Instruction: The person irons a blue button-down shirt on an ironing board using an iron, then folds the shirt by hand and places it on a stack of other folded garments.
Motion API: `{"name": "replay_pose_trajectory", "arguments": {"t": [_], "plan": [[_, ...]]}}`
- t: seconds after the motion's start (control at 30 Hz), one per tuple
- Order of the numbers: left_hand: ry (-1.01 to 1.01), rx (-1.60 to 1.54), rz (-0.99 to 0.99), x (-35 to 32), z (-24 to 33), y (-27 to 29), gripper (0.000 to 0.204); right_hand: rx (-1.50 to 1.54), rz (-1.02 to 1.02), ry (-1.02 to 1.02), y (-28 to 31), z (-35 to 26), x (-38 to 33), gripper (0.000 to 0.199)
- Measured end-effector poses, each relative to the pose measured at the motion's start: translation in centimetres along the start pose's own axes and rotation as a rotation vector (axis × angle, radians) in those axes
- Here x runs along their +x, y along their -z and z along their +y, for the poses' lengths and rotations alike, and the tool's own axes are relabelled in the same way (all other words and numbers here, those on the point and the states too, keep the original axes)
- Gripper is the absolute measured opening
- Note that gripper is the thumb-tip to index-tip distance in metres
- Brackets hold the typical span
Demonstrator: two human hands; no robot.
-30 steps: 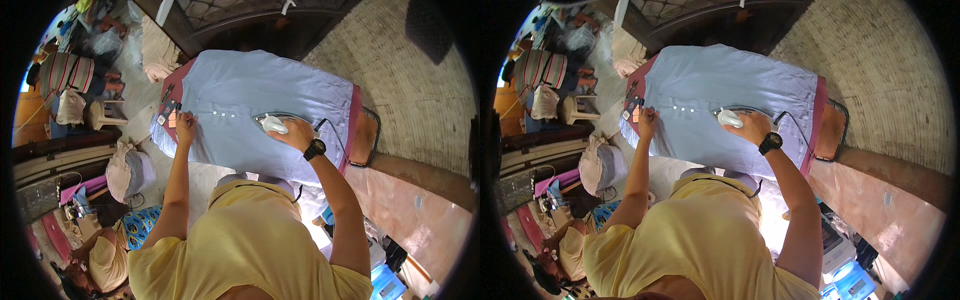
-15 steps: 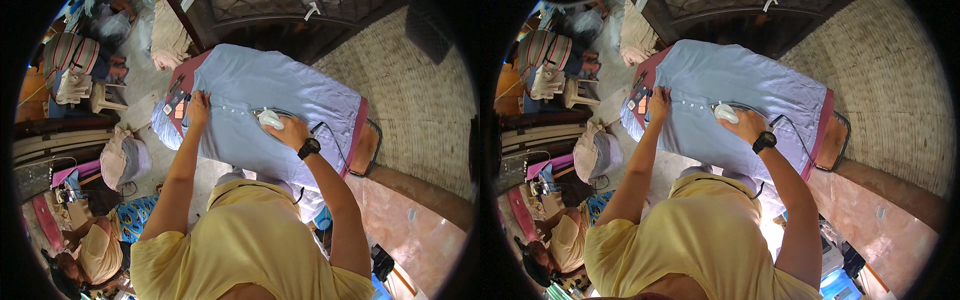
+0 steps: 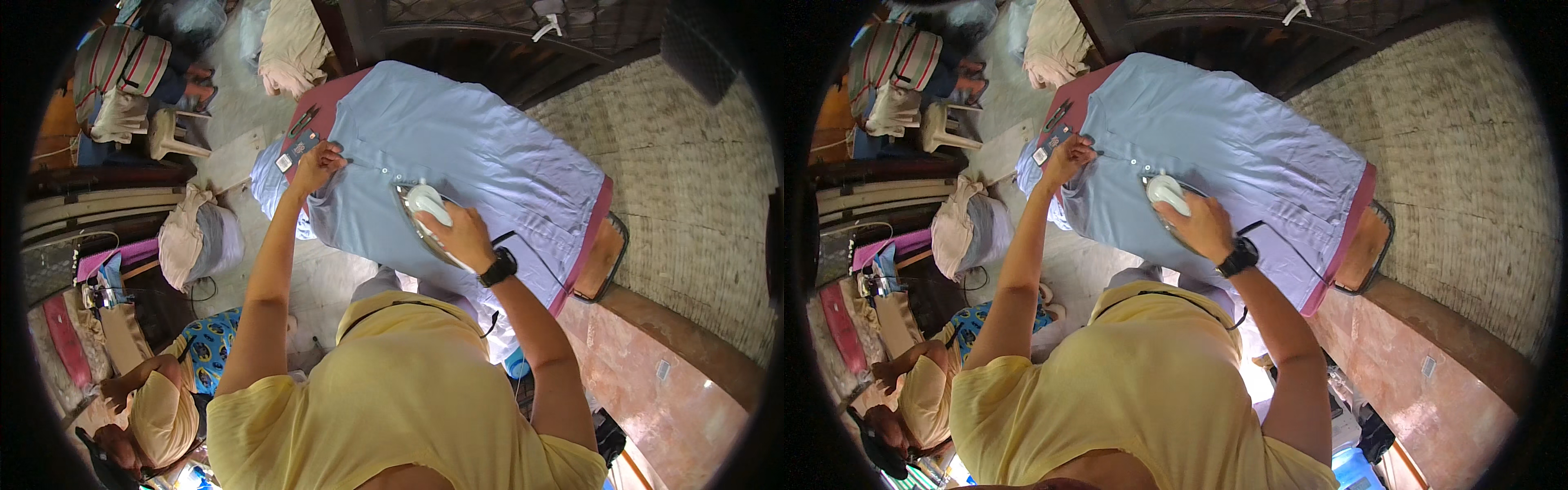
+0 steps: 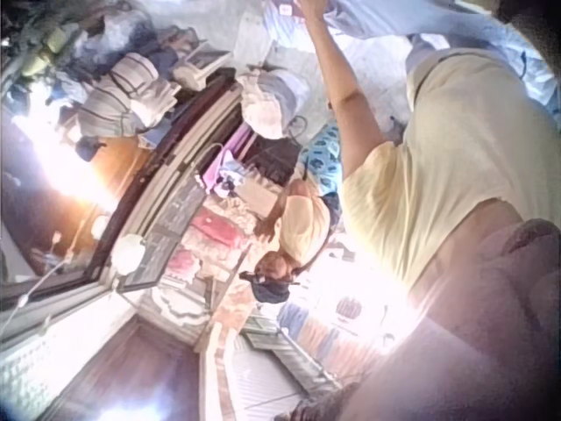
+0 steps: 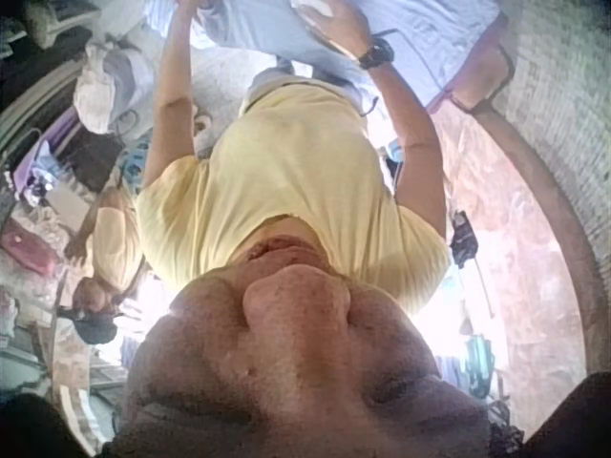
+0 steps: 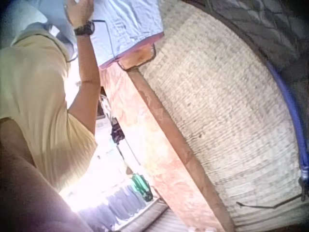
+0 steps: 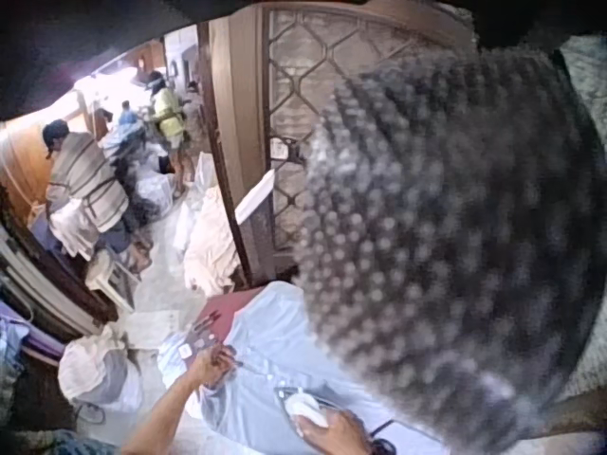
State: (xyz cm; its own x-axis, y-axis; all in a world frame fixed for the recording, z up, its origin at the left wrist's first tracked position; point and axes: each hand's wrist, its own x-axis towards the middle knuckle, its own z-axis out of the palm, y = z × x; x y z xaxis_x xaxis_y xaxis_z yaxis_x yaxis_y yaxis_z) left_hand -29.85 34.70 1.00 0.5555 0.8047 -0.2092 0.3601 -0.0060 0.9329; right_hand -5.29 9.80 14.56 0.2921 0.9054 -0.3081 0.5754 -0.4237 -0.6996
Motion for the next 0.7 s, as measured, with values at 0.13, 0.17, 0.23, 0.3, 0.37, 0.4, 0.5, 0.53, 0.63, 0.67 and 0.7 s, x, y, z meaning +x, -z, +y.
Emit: {"name": "replay_pose_trajectory", "arguments": {"t": [0.13, 0.17, 0.23, 0.3, 0.37, 0.4, 0.5, 0.53, 0.63, 0.67, 0.7], "plan": [[-0.043, 0.053, 0.010, -0.3, -0.4, 0.4, 0.026, -0.050, 0.072, 0.033, -4.3, -5.3, 1.6, 0.058], [-0.050, 0.040, 0.017, -0.2, -0.7, 0.4, 0.027, -0.071, 0.103, 0.043, -5.5, -5.9, 2.1, 0.057], [-0.062, 0.015, 0.029, 0.1, -1.1, 0.4, 0.027, -0.112, 0.164, 0.062, -8.5, -5.9, 3.5, 0.058], [-0.071, 0.033, 0.038, 0.2, -0.9, 0.4, 0.025, -0.144, 0.213, 0.079, -10.8, -5.1, 4.1, 0.058], [-0.092, 0.026, 0.050, 0.2, -1.0, 0.4, 0.023, -0.141, 0.240, 0.079, -12.1, -4.8, 4.0, 0.059], [-0.110, 0.010, 0.055, 0.2, -1.0, 0.4, 0.023, -0.083, 0.206, 0.064, -12.5, -4.5, 3.7, 0.060], [-0.118, 0.036, 0.064, 0.2, -2.0, 0.5, 0.024, 0.056, 0.128, 0.015, -12.7, -4.8, 3.3, 0.060], [-0.113, 0.059, 0.063, 0.2, -2.1, 0.5, 0.025, 0.085, 0.117, -0.005, -13.0, -5.1, 3.5, 0.060], [-0.107, 0.063, 0.062, 0.7, -2.1, 0.9, 0.027, 0.157, 0.088, -0.048, -13.8, -5.9, 4.6, 0.061], [-0.105, 0.033, 0.047, 0.6, -1.8, 0.9, 0.027, 0.178, 0.078, -0.062, -14.1, -6.0, 4.8, 0.061], [-0.104, 0.003, 0.032, 0.4, -1.6, 0.8, 0.027, 0.165, 0.105, -0.046, -14.5, -5.6, 4.5, 0.060]]}}
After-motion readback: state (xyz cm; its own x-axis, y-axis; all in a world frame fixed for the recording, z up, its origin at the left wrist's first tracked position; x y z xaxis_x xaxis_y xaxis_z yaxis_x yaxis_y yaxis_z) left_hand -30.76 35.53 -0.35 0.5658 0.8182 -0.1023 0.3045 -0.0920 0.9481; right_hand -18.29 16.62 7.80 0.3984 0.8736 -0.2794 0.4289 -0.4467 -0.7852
